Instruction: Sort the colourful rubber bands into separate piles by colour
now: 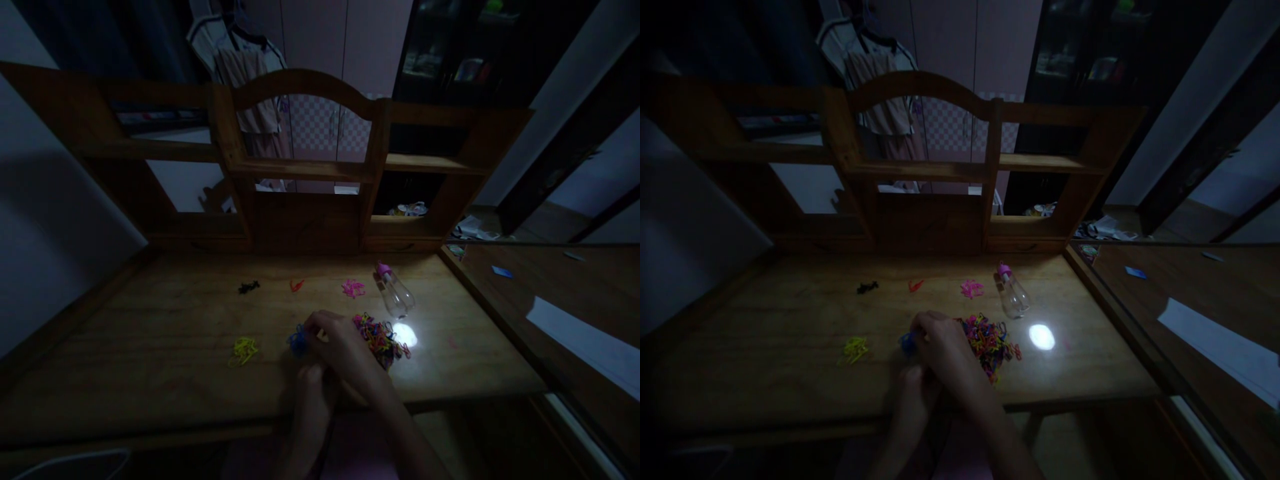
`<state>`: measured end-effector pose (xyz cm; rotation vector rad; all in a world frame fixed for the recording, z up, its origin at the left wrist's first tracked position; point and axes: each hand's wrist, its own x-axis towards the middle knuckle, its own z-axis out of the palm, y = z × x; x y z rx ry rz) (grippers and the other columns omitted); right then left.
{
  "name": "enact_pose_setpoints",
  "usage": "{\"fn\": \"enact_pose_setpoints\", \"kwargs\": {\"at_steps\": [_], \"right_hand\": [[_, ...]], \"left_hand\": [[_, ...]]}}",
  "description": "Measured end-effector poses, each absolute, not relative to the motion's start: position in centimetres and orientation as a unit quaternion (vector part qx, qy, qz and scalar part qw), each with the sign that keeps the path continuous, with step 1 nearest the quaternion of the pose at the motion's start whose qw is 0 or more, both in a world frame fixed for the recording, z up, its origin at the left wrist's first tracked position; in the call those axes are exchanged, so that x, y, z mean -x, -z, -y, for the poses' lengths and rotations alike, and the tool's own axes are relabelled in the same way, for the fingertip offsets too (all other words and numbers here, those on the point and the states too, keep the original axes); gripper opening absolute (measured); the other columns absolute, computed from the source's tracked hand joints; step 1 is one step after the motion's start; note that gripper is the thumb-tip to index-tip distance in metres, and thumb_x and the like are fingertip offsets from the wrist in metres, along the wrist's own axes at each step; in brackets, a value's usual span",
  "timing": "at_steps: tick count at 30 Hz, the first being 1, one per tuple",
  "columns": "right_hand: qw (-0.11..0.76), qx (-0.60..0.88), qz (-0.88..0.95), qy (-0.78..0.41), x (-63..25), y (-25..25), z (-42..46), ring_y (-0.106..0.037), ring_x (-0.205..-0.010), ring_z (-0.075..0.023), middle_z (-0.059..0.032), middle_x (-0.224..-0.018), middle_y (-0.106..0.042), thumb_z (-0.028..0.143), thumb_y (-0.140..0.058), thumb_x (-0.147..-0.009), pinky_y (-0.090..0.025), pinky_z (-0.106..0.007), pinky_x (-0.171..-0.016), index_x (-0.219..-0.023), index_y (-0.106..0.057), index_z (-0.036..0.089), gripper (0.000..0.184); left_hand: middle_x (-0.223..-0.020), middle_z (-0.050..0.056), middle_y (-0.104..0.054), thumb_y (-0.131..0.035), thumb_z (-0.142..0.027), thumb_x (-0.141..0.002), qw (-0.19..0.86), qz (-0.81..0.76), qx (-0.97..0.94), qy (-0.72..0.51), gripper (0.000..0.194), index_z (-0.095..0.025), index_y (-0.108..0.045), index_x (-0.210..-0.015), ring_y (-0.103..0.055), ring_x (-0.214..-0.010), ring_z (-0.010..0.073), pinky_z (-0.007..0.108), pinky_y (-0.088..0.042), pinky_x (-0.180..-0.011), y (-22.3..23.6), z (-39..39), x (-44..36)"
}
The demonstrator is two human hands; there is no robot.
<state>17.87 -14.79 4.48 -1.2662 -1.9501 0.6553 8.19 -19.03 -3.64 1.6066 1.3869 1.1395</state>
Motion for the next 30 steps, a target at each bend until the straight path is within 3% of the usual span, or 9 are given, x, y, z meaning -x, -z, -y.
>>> {"fn": "enact_pose_setpoints", "kwargs": {"at_steps": [2,6,9,15,20,25,30], "right_hand": [[0.349,0.487,0.761,-0.248,-18.0,-4.7,14.3,-0.063,-0.084,-0.0158,-0.0008,-0.093,-0.067,0.005,-0.062,-0.082,-0.046,-0.023,-0.074,-0.094,-0.064,0.021,0.021],[0.411,0.517,0.718,-0.218,-20.9,-5.5,14.9,-0.063,-0.085,-0.0174,-0.0031,-0.094,-0.067,0.015,-0.056,-0.089,-0.047,-0.026,-0.075,-0.099,-0.064,0.021,0.014],[0.454,0.570,0.660,-0.182,-24.1,-5.8,16.4,-0.063,-0.084,-0.0189,-0.0051,-0.095,-0.068,0.022,-0.053,-0.093,-0.048,-0.027,-0.072,-0.101,-0.064,0.021,0.014],[0.452,0.651,0.577,-0.197,-28.5,-3.7,19.8,-0.065,-0.080,-0.0201,-0.0043,-0.090,-0.069,0.034,-0.056,-0.093,-0.049,-0.027,-0.067,-0.099,-0.065,0.021,0.017],[0.434,0.673,0.559,-0.214,-29.6,-1.6,20.7,-0.064,-0.079,-0.0210,-0.0048,-0.091,-0.069,0.040,-0.056,-0.092,-0.048,-0.026,-0.063,-0.098,-0.066,0.021,0.022],[0.422,0.663,0.580,-0.215,-29.4,-0.9,21.0,-0.063,-0.076,-0.0200,-0.0043,-0.091,-0.069,0.040,-0.055,-0.092,-0.048,-0.026,-0.063,-0.098,-0.066,0.021,0.022],[0.422,0.644,0.604,-0.208,-28.4,-0.6,20.7,-0.063,-0.083,-0.0209,-0.0048,-0.095,-0.068,0.038,-0.052,-0.094,-0.049,-0.028,-0.071,-0.100,-0.064,0.021,0.021]], "left_hand": [[-0.079,0.009,-0.073,-0.059,-0.015,-0.072,0.376,-0.549,-0.599,-0.446,0.014,-0.017,-0.070,-0.079,-0.069,-0.073,0.0276,0.037,-0.055,-0.069,3.6,18.8,-8.1],[-0.097,0.008,-0.072,-0.063,-0.020,-0.077,0.513,-0.492,-0.508,-0.487,0.017,-0.020,-0.064,-0.094,-0.069,-0.089,0.0232,0.034,-0.055,-0.080,3.0,18.3,-8.2],[-0.097,0.007,-0.072,-0.068,-0.023,-0.077,0.567,-0.457,-0.450,-0.517,0.024,-0.019,-0.058,-0.099,-0.069,-0.092,0.0198,0.032,-0.055,-0.085,2.5,17.9,-8.2],[-0.093,0.008,-0.072,-0.074,-0.027,-0.075,0.588,-0.453,-0.426,-0.518,0.031,-0.017,-0.058,-0.099,-0.070,-0.090,0.0190,0.031,-0.056,-0.084,2.1,17.8,-8.2],[-0.091,0.007,-0.072,-0.075,-0.032,-0.074,0.559,-0.483,-0.434,-0.515,0.031,-0.017,-0.060,-0.096,-0.069,-0.087,0.0186,0.029,-0.057,-0.080,2.0,17.3,-6.4],[-0.095,0.005,-0.071,-0.073,-0.035,-0.075,0.443,-0.514,-0.501,-0.537,0.029,-0.018,-0.062,-0.097,-0.068,-0.090,0.0190,0.031,-0.055,-0.084,-0.1,12.5,-0.5],[-0.086,0.005,-0.071,-0.065,-0.034,-0.077,0.333,-0.522,-0.681,-0.391,0.021,-0.016,-0.066,-0.089,-0.067,-0.080,0.0191,0.031,-0.053,-0.075,-1.3,4.2,1.8]]}}
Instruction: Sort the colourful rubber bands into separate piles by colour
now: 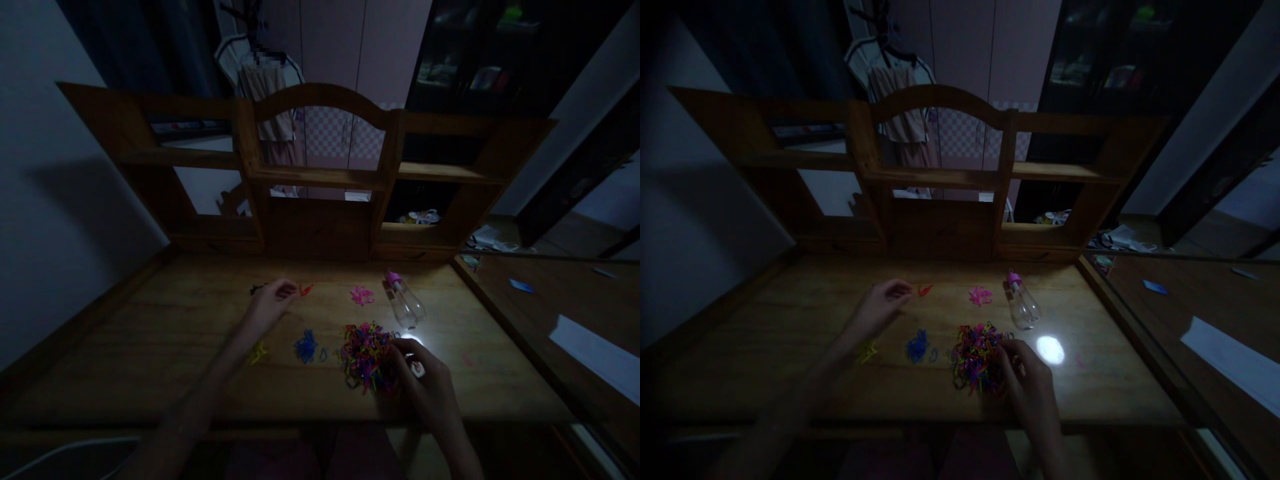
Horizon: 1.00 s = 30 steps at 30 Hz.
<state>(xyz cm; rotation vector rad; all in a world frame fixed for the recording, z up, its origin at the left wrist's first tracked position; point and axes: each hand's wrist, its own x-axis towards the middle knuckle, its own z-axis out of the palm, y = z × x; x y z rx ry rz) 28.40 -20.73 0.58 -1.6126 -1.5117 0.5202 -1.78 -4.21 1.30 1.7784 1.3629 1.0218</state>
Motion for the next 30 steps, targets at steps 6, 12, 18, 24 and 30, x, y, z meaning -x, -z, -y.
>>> {"fn": "enact_pose_setpoints", "kwargs": {"at_steps": [6,12,18,24,30], "right_hand": [[0.428,0.645,0.612,-0.160,-29.0,-0.6,21.5,-0.062,-0.081,-0.0215,-0.0069,-0.094,-0.066,0.039,-0.051,-0.094,-0.050,-0.029,-0.068,-0.101,-0.064,0.021,0.023],[0.465,0.701,0.524,-0.130,-31.0,-0.2,22.6,-0.063,-0.077,-0.0218,-0.0062,-0.092,-0.068,0.047,-0.056,-0.089,-0.048,-0.024,-0.052,-0.093,-0.067,0.022,0.028],[0.491,0.702,0.478,-0.195,-30.6,0.6,21.8,-0.067,-0.080,-0.0229,-0.0051,-0.088,-0.070,0.048,-0.058,-0.088,-0.053,-0.028,-0.067,-0.094,-0.067,0.021,0.029],[0.513,0.689,0.454,-0.236,-30.9,1.5,21.7,-0.068,-0.080,-0.0241,-0.0051,-0.086,-0.071,0.048,-0.060,-0.087,-0.052,-0.030,-0.070,-0.096,-0.067,0.020,0.030],[0.535,0.679,0.433,-0.256,-31.3,1.3,21.7,-0.068,-0.080,-0.0226,-0.0041,-0.084,-0.070,0.046,-0.061,-0.088,-0.052,-0.028,-0.070,-0.094,-0.066,0.019,0.028]], "left_hand": [[-0.079,0.005,-0.069,-0.067,-0.026,-0.072,0.278,-0.520,-0.729,-0.348,0.016,-0.016,-0.067,-0.085,-0.063,-0.075,0.0209,0.032,-0.050,-0.072,-0.9,-0.4,0.4],[-0.090,0.006,-0.066,-0.063,-0.027,-0.079,0.278,-0.454,-0.783,-0.322,0.015,-0.019,-0.068,-0.090,-0.060,-0.082,0.0200,0.031,-0.047,-0.078,-1.4,2.3,-2.8],[-0.099,0.005,-0.063,-0.064,-0.025,-0.080,0.345,-0.329,-0.853,-0.213,0.018,-0.019,-0.067,-0.097,-0.059,-0.090,0.0199,0.029,-0.047,-0.079,-0.1,5.2,-7.0],[-0.089,0.003,-0.060,-0.062,-0.024,-0.081,0.332,-0.323,-0.866,-0.190,0.005,-0.019,-0.063,-0.081,-0.055,-0.089,0.0209,0.030,-0.043,-0.081,-0.1,5.2,-7.0],[-0.083,0.002,-0.064,-0.055,-0.028,-0.085,0.343,-0.341,-0.852,-0.199,0.012,-0.019,-0.063,-0.085,-0.059,-0.078,0.0181,0.025,-0.044,-0.067,0.0,5.2,-7.0]]}}
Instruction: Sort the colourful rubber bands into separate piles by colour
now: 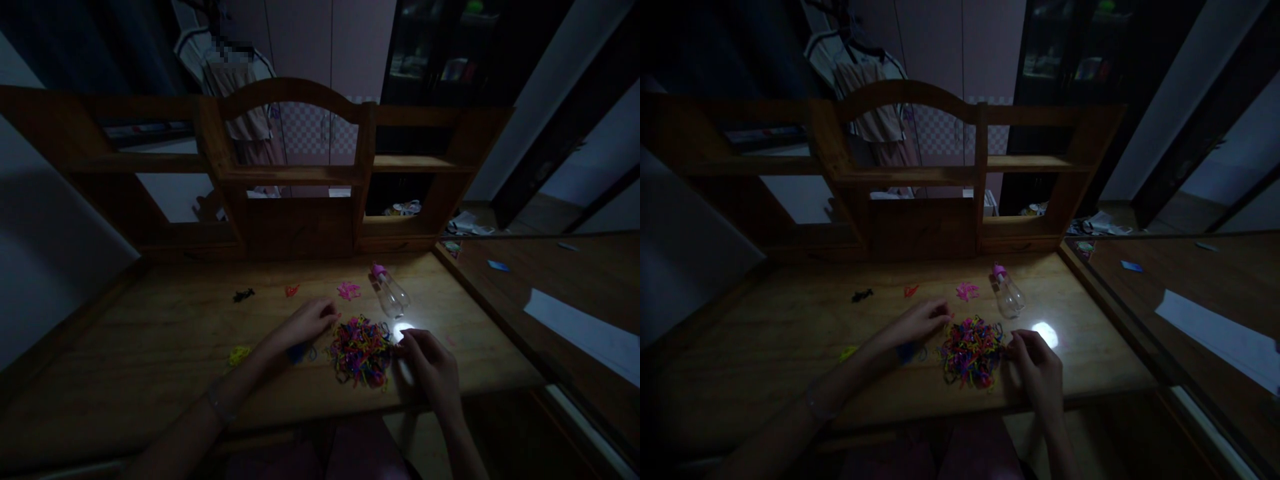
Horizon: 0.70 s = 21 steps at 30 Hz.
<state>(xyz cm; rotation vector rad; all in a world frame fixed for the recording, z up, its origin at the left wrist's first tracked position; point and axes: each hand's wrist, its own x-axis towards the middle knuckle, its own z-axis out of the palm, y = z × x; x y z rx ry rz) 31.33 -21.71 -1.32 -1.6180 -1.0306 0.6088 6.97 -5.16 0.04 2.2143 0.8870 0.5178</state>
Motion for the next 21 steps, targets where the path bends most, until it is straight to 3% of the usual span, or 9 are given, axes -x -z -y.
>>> {"fn": "enact_pose_setpoints", "kwargs": {"at_steps": [4,11,15,18,21], "right_hand": [[0.550,0.669,0.426,-0.260,-31.4,1.3,21.7,-0.067,-0.079,-0.0218,-0.0042,-0.082,-0.069,0.045,-0.062,-0.088,-0.051,-0.027,-0.069,-0.094,-0.065,0.018,0.027],[0.557,0.663,0.427,-0.260,-31.5,1.3,21.7,-0.066,-0.073,-0.0210,-0.0049,-0.079,-0.069,0.046,-0.062,-0.088,-0.050,-0.027,-0.064,-0.093,-0.065,0.017,0.029],[0.558,0.668,0.419,-0.259,-31.5,1.3,21.7,-0.065,-0.072,-0.0201,-0.0040,-0.078,-0.068,0.047,-0.062,-0.087,-0.049,-0.026,-0.063,-0.092,-0.066,0.018,0.030],[0.562,0.666,0.420,-0.254,-31.6,1.3,21.6,-0.064,-0.070,-0.0191,-0.0036,-0.077,-0.068,0.047,-0.063,-0.087,-0.048,-0.025,-0.062,-0.092,-0.066,0.018,0.030],[0.566,0.661,0.423,-0.252,-31.6,1.3,21.5,-0.064,-0.070,-0.0190,-0.0037,-0.077,-0.068,0.046,-0.063,-0.087,-0.048,-0.025,-0.062,-0.092,-0.066,0.018,0.029]], "left_hand": [[-0.074,0.002,-0.066,-0.055,-0.030,-0.084,0.368,-0.344,-0.837,-0.212,0.016,-0.017,-0.066,-0.083,-0.061,-0.067,0.0161,0.023,-0.043,-0.060,-0.5,5.2,-7.0],[-0.081,0.005,-0.066,-0.064,-0.035,-0.079,0.425,-0.303,-0.813,-0.257,0.019,-0.017,-0.070,-0.078,-0.062,-0.074,0.0166,0.025,-0.048,-0.066,-0.8,5.7,-7.6],[-0.080,0.006,-0.068,-0.063,-0.042,-0.080,0.455,-0.342,-0.791,-0.224,0.028,-0.015,-0.072,-0.082,-0.062,-0.075,0.0178,0.026,-0.048,-0.067,-0.7,4.7,-7.0],[-0.081,0.007,-0.070,-0.061,-0.039,-0.082,0.385,-0.424,-0.791,-0.214,0.027,-0.015,-0.072,-0.087,-0.063,-0.076,0.0195,0.027,-0.047,-0.068,-1.2,2.7,-4.7],[-0.091,0.008,-0.071,-0.062,-0.031,-0.081,0.224,-0.498,-0.810,-0.212,0.019,-0.017,-0.073,-0.087,-0.063,-0.088,0.0236,0.031,-0.045,-0.078,-1.9,1.1,-1.7]]}}
